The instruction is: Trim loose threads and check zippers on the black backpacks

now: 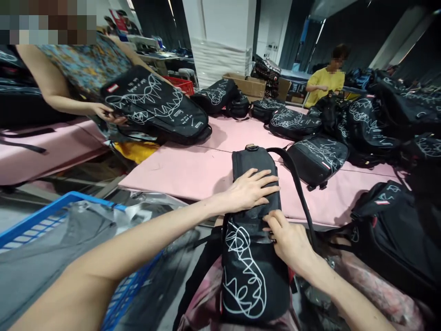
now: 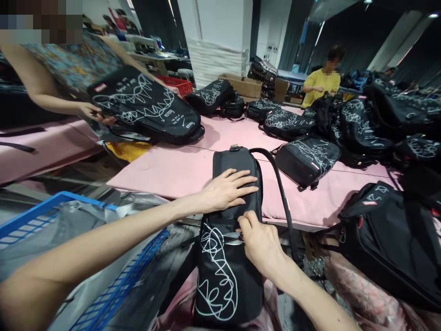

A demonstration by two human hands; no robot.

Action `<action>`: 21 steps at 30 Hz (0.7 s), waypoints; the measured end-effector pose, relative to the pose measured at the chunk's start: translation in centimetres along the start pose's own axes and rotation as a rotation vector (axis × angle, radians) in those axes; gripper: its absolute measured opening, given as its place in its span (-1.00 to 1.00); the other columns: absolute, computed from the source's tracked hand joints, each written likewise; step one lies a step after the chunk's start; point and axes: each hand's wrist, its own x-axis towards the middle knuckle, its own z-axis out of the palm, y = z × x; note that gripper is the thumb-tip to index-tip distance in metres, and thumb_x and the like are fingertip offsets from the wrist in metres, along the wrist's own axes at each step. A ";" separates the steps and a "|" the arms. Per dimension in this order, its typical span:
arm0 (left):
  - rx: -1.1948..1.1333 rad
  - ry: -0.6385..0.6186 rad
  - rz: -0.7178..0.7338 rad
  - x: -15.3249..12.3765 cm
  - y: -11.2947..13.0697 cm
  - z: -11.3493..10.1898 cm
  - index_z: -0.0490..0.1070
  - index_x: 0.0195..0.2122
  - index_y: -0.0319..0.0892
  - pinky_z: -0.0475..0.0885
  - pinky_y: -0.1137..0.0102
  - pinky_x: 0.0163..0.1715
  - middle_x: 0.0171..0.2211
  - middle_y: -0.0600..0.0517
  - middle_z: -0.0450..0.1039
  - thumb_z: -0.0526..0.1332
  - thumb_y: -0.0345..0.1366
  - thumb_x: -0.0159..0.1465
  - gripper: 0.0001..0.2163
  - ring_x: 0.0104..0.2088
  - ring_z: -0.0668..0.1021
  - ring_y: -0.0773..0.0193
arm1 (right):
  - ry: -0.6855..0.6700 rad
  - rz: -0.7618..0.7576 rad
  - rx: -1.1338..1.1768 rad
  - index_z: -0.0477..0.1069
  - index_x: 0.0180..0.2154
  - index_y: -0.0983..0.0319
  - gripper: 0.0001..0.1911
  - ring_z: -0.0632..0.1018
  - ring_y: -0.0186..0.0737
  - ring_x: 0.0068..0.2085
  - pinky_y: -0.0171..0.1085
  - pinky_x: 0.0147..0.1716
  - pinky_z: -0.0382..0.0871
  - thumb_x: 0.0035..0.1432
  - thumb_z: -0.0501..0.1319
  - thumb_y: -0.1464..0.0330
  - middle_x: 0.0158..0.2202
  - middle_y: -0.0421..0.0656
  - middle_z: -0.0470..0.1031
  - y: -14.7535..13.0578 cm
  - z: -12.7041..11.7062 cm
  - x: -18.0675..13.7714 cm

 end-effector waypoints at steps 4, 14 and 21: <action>-0.037 -0.050 0.021 0.2 0.2 -1.2 0.23 0.09 -0.07 0.15 0.20 -0.05 0.15 -0.07 0.19 0.27 -0.10 0.11 -0.48 0.14 0.19 0.02 | -0.082 -0.064 -0.007 0.34 -0.22 0.24 -0.69 0.51 -0.25 -0.41 -0.34 -0.52 0.24 -0.04 0.09 0.60 -0.27 -0.13 0.42 0.1 -0.6 1.6; -0.048 -0.091 0.014 2.3 3.2 0.0 0.21 0.07 -0.12 0.16 0.17 -0.09 0.18 -0.11 0.12 0.33 -0.28 0.02 -0.43 0.13 0.14 -0.02 | -0.220 -0.100 0.169 0.34 -0.28 0.26 -0.74 0.51 -0.21 -0.42 -0.34 -0.49 0.13 -0.09 0.12 0.59 -0.41 -0.15 0.50 1.5 -0.3 0.6; -0.030 -0.127 -0.097 2.8 4.7 1.5 0.22 0.07 -0.16 0.19 0.04 -0.06 0.21 -0.13 0.08 0.32 -0.33 0.00 -0.42 0.17 0.08 -0.16 | 0.001 -0.090 0.582 0.28 -0.42 0.23 -0.84 0.42 -0.36 -0.49 -0.39 -0.46 0.14 0.00 0.05 0.58 -0.50 -0.26 0.42 1.0 1.2 -1.3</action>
